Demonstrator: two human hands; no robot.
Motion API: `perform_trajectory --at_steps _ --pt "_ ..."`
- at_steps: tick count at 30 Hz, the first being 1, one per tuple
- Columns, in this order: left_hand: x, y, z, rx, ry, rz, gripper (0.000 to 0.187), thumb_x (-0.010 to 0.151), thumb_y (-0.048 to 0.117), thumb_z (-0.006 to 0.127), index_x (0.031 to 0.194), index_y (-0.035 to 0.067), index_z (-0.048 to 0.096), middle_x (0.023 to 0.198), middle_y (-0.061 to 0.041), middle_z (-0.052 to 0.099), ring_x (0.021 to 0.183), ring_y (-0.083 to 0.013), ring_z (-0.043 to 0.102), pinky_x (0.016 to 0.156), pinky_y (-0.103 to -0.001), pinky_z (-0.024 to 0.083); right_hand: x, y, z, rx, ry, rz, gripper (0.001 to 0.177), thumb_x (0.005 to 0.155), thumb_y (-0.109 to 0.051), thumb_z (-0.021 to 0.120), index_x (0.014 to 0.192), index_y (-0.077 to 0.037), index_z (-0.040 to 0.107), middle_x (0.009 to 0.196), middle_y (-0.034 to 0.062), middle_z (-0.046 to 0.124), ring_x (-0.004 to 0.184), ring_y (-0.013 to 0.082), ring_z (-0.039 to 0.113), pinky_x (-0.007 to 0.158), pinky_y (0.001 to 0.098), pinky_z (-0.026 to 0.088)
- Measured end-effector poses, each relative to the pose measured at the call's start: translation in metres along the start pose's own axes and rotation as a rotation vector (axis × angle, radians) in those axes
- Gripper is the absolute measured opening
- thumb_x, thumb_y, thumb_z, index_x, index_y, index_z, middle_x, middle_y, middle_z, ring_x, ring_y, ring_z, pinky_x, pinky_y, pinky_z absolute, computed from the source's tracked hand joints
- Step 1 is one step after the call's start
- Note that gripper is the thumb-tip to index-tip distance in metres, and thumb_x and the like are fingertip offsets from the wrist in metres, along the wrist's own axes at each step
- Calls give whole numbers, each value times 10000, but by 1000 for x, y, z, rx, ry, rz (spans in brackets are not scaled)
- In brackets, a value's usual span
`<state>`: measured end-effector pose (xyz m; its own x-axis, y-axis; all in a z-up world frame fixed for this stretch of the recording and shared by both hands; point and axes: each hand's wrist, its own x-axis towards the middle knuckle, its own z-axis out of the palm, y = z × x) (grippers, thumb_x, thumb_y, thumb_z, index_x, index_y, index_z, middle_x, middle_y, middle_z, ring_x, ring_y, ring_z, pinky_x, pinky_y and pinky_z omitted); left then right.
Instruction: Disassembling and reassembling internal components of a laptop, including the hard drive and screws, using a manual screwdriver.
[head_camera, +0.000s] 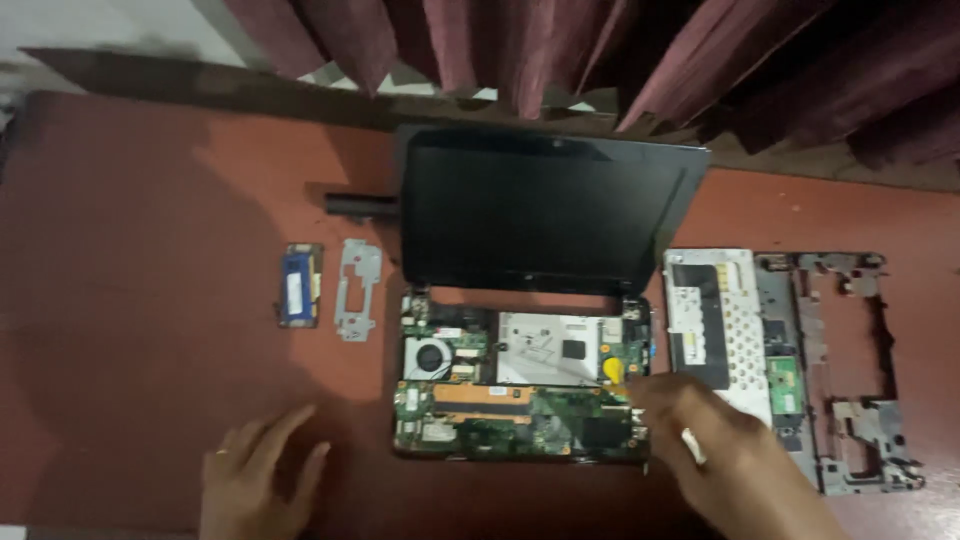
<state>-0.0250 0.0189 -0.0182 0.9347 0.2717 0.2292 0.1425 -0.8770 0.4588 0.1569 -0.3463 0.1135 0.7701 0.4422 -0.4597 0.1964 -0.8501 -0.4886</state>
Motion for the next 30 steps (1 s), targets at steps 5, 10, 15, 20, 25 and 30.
perform_trajectory --at_steps 5,10,15,20,25,30 --pt "-32 -24 7 23 2 -149 486 733 330 742 1201 223 668 1148 -62 663 1037 -261 629 905 -406 489 -1 -14 43 -271 503 -10 158 860 -263 678 1010 -220 655 892 -82 704 520 82 672 468 297 522" --pt "-23 1 4 171 107 -167 316 783 319 750 1093 270 708 1065 -5 630 926 -228 623 841 -444 413 3 -25 41 -339 683 96 53 1023 -142 693 996 -146 738 881 -13 722 511 107 597 492 234 467" --pt "-12 7 -1 153 159 -118 198 800 279 762 994 250 734 1015 19 636 873 -190 604 840 -410 360 16 10 32 -291 717 126 134 1064 -165 752 1063 -55 675 846 98 682 727 162 634 706 299 502" --pt "-12 3 8 133 177 -46 104 853 192 706 947 233 719 956 24 617 829 -210 577 838 -439 371 29 15 36 141 740 397 188 1114 -89 680 1194 4 537 1093 196 607 854 403 661 732 472 539" --pt "4 10 15 -365 145 32 41 929 101 539 938 127 569 932 -28 647 853 -248 583 772 -392 393 22 -70 15 122 401 186 271 839 -309 628 813 -134 833 1025 11 817 847 189 797 781 347 588" --pt "43 64 5 -831 90 49 109 883 41 482 852 107 563 872 -75 605 831 -231 566 796 -346 426 21 -51 67 571 505 -399 228 754 -69 697 873 -173 532 941 88 772 864 187 816 756 316 712"
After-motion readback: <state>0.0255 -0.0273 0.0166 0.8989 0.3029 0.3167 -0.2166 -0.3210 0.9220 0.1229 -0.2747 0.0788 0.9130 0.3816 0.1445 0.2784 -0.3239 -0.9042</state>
